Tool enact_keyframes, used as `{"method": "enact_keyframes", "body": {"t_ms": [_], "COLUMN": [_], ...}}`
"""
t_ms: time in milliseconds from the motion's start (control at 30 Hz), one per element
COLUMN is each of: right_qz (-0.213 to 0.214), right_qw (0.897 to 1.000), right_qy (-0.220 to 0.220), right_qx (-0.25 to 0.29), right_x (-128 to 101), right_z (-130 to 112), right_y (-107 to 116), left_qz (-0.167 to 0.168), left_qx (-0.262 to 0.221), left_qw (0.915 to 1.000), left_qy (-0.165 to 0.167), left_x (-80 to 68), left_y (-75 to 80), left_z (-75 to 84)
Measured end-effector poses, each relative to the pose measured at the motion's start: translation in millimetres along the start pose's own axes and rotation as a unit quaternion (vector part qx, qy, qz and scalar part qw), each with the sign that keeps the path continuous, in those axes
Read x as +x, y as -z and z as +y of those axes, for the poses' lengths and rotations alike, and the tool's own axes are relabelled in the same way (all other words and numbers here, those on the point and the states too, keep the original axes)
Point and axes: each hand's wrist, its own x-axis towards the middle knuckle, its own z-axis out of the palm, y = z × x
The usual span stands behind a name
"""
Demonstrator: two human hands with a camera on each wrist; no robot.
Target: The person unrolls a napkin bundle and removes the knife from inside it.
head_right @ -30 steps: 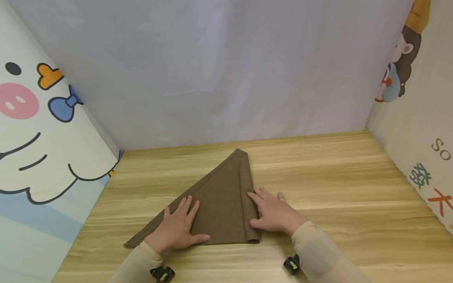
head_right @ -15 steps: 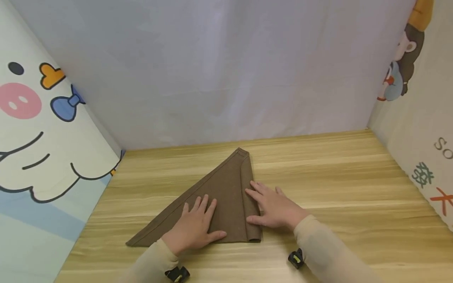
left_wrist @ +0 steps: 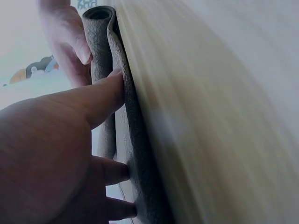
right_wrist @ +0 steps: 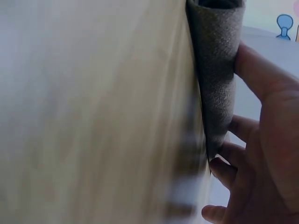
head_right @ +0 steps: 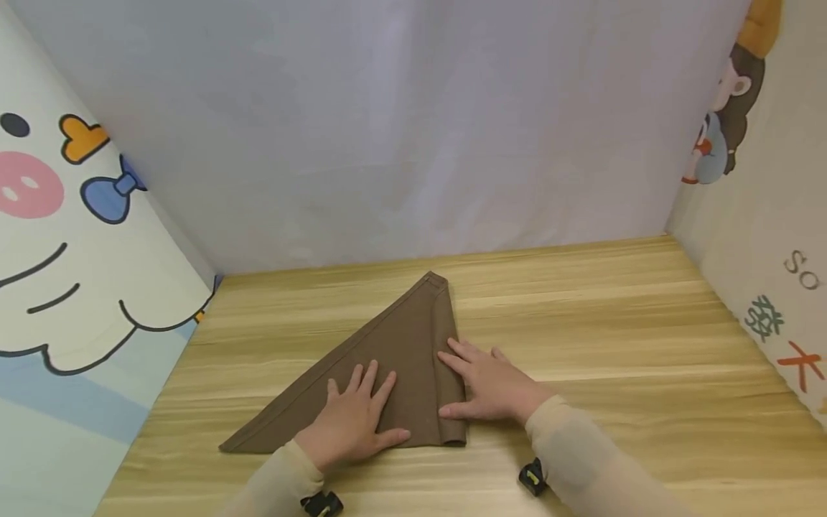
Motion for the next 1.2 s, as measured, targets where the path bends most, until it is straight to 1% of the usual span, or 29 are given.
{"method": "enact_keyframes", "body": {"t_ms": [133,267,433,600,967,1200], "right_qz": [-0.009,-0.012,-0.018,-0.020,-0.022,-0.012], "right_qw": [1.000,0.999,0.999,0.999,0.999,0.998], "right_qy": [-0.006,-0.007,-0.009,-0.012,-0.023,-0.013], "right_qx": [-0.016,-0.037,-0.039,-0.043,-0.041,-0.063], "right_x": [4.9,10.5,16.1,18.5,19.3,22.7], "right_z": [-10.8,-20.8,-31.7,-37.0,-41.8,-50.8], "right_y": [-4.4,-8.6,-10.9,-13.6,-14.4,-9.9], "left_qz": [0.000,-0.009,-0.013,-0.008,-0.003,-0.004], "left_qx": [-0.012,-0.027,-0.037,-0.039,-0.039,-0.038], "left_qw": [0.9999,0.9996,0.9992,0.9992,0.9992,0.9993], "left_qy": [0.000,0.003,0.007,0.007,0.006,0.007], "left_x": [-5.5,-11.5,-18.7,-23.1,-25.1,-25.4], "left_y": [-3.9,-5.6,-6.2,-8.3,-10.4,-10.5], "left_z": [-10.6,-19.8,-27.9,-34.2,-38.1,-37.7]}}
